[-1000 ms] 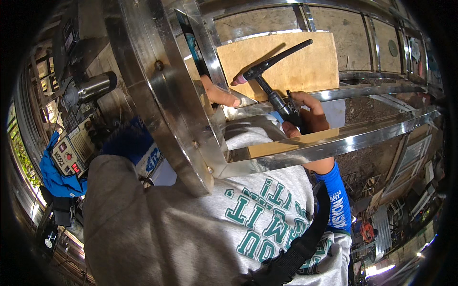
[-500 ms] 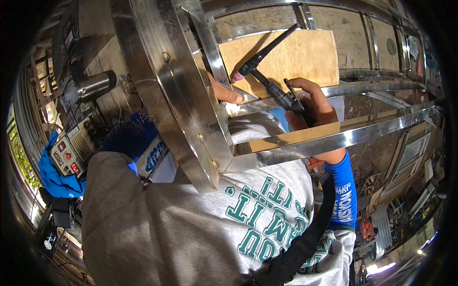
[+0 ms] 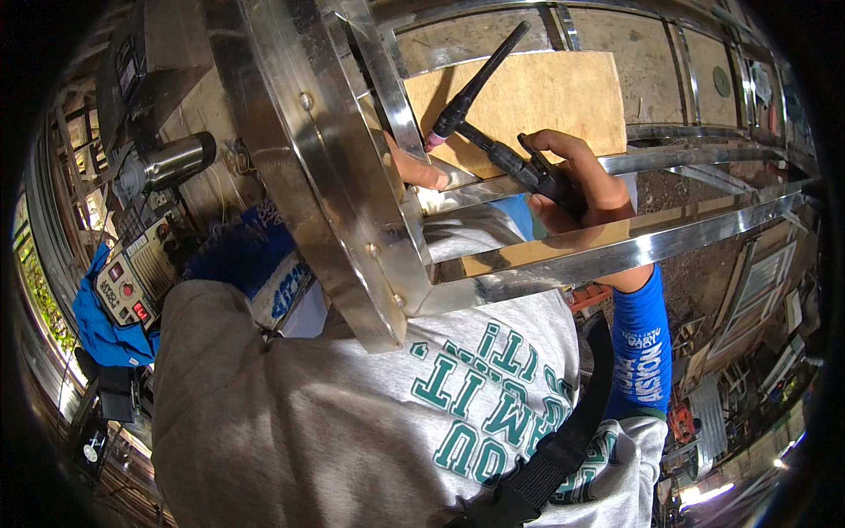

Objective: The person uses an angle grinder to smooth edges on a metal frame, then uses a welding torch to tack weld joints. They repeatedly position and clamp metal bars and a wooden block within the frame, adjusting alignment and securing pieces.

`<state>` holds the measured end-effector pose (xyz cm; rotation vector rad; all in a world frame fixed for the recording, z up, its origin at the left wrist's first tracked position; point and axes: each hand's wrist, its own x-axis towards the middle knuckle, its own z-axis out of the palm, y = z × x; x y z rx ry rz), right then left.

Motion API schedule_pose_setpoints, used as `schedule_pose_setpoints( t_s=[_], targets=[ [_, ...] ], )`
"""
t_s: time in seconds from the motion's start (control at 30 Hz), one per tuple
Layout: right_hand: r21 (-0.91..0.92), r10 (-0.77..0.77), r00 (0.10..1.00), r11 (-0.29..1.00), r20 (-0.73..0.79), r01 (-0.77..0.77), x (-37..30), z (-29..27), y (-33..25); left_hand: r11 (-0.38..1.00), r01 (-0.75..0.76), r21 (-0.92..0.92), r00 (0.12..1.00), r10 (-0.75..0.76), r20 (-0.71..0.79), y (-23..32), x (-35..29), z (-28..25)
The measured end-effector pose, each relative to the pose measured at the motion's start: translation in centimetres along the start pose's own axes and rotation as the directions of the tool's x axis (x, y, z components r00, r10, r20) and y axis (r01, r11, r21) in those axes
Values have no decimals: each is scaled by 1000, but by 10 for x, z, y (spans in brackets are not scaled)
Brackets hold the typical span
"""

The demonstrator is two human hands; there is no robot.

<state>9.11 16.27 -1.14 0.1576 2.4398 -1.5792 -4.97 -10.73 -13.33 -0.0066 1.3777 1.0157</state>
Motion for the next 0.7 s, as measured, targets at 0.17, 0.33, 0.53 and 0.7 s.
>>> schedule_pose_setpoints(
  t_s=[0.17,0.33,0.53,0.7],
  targets=[
    [56,53,999,997,-5,-53,-3,5,1,995,-60,-82,998,62,21,3,-8,6],
    [63,65,997,996,-50,-62,-8,13,3,981,-138,-133,989,143,27,8,-12,11],
    [59,58,997,997,-44,-55,-12,16,4,957,-192,-216,979,201,24,19,-19,20],
    [1,-20,998,1000,-62,20,-13,19,6,969,-161,-188,987,162,-13,33,-31,27]
  ],
)
